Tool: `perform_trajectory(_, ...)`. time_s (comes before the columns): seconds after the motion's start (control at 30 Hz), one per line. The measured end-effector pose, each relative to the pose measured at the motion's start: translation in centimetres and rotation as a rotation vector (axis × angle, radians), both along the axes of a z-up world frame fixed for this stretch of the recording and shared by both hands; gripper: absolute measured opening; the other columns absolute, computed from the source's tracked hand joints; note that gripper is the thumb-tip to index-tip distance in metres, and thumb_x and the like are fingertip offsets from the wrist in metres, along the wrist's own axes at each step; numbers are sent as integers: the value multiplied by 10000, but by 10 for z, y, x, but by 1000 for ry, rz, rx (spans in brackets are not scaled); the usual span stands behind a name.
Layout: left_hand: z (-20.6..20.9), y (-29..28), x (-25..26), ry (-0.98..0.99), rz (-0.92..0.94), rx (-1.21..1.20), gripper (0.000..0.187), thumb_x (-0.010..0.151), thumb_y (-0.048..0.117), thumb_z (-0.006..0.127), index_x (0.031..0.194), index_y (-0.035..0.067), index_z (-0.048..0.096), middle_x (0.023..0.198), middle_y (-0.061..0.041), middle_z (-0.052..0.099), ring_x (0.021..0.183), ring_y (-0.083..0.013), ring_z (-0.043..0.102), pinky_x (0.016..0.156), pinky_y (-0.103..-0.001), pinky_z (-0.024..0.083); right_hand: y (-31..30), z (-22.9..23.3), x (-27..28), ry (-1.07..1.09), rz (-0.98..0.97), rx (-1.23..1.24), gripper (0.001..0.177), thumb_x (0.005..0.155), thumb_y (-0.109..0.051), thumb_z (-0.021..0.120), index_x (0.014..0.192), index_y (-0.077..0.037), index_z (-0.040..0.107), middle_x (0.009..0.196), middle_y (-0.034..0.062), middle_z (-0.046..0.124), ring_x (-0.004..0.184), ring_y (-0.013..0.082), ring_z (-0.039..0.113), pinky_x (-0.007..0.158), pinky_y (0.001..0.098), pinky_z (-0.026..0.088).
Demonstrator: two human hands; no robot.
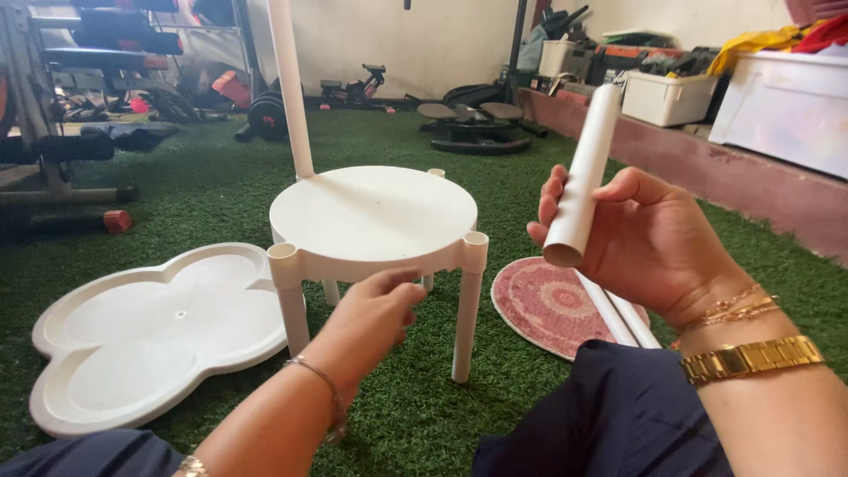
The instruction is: The person assembles a white plastic stand by inserting cylindrical rods into circular base plates and a central backrest piece. They connect the legs to the base, attach the backrest, and then insert vertical support rods into the assembled frame.
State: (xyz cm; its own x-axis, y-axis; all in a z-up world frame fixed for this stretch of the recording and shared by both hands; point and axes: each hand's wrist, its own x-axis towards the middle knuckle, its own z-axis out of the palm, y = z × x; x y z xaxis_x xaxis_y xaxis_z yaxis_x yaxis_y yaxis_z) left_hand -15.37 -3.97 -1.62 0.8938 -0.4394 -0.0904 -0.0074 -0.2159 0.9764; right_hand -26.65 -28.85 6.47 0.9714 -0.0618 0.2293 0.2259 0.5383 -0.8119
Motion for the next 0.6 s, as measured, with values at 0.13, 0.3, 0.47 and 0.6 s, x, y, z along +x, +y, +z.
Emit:
perform_trajectory(0.13, -6, 25, 6, 314, 208, -136, 396, 961, 214, 543, 1329, 144, 671, 1169, -10, 694, 1010, -171, 628, 861, -363, 542, 3, 4, -7, -94, 236, 71, 238, 789, -19, 542, 1026, -32, 528, 935, 95, 591, 946, 262, 613, 1031, 453, 496)
perform_trajectory(0.3, 1, 74, 12, 226, 307, -152, 385, 970, 221, 533, 1328, 162, 663, 1153, -9, 697, 983, -152, 600, 892, -347, 524, 14, 11, -13, -151, 348, -87, 258, 776, 5, 577, 1009, -75, 500, 864, 45, 507, 848, 203, 527, 953, 422, 454)
perform_trajectory(0.47, 26, 107, -4, 122, 271, -212, 438, 965, 335, 592, 1311, 86, 691, 1106, -46, 685, 974, -147, 624, 897, -341, 516, 32, 17, -17, -178, 457, -151, 262, 763, 20, 565, 1004, -67, 512, 846, 53, 514, 819, 214, 535, 881, 421, 457)
perform_trajectory(0.6, 66, 113, -20, -46, 68, -417, 562, 876, 390, 656, 1306, 28, 659, 1166, -81, 685, 1001, -187, 625, 916, -358, 525, 55, 17, -17, -192, 584, -135, 237, 767, 31, 565, 981, -69, 543, 796, 40, 533, 752, 207, 552, 801, 422, 504)
